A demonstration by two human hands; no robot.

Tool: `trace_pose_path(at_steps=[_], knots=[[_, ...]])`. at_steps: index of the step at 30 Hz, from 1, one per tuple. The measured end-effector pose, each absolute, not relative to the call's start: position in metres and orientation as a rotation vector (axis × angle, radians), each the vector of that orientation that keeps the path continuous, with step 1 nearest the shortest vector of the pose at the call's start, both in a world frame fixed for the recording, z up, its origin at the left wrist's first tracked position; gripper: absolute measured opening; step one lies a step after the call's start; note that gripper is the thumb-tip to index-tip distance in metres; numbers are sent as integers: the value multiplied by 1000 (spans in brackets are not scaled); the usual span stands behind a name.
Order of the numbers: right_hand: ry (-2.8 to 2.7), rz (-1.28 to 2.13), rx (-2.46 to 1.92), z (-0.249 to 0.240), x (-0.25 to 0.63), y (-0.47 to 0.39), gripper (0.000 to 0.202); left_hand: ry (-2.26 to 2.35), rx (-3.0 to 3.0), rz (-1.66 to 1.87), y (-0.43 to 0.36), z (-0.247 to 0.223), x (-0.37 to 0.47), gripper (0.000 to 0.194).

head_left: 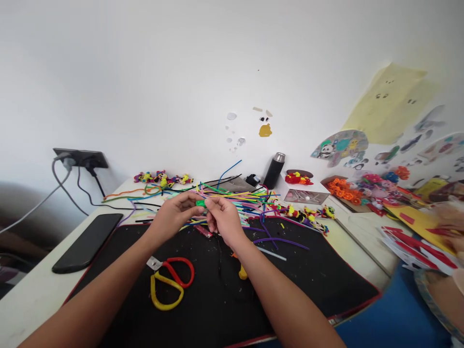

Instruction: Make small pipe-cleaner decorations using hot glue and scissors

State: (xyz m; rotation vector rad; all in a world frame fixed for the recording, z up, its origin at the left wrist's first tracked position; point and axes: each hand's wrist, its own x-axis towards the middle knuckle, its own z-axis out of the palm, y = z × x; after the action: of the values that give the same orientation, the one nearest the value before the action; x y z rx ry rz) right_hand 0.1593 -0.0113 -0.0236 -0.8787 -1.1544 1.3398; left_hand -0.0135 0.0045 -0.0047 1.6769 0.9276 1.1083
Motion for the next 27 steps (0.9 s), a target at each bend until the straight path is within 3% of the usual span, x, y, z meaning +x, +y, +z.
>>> trace_pose_path(at_steps=[4, 27], knots=[[-1133, 1347, -840, -21, 151, -4, 49, 969, 1572, 1220, -1, 3, -9, 48], [-1022, 1395, -738, -49, 159, -1, 42, 915, 1235, 1225, -2, -24, 15, 41]])
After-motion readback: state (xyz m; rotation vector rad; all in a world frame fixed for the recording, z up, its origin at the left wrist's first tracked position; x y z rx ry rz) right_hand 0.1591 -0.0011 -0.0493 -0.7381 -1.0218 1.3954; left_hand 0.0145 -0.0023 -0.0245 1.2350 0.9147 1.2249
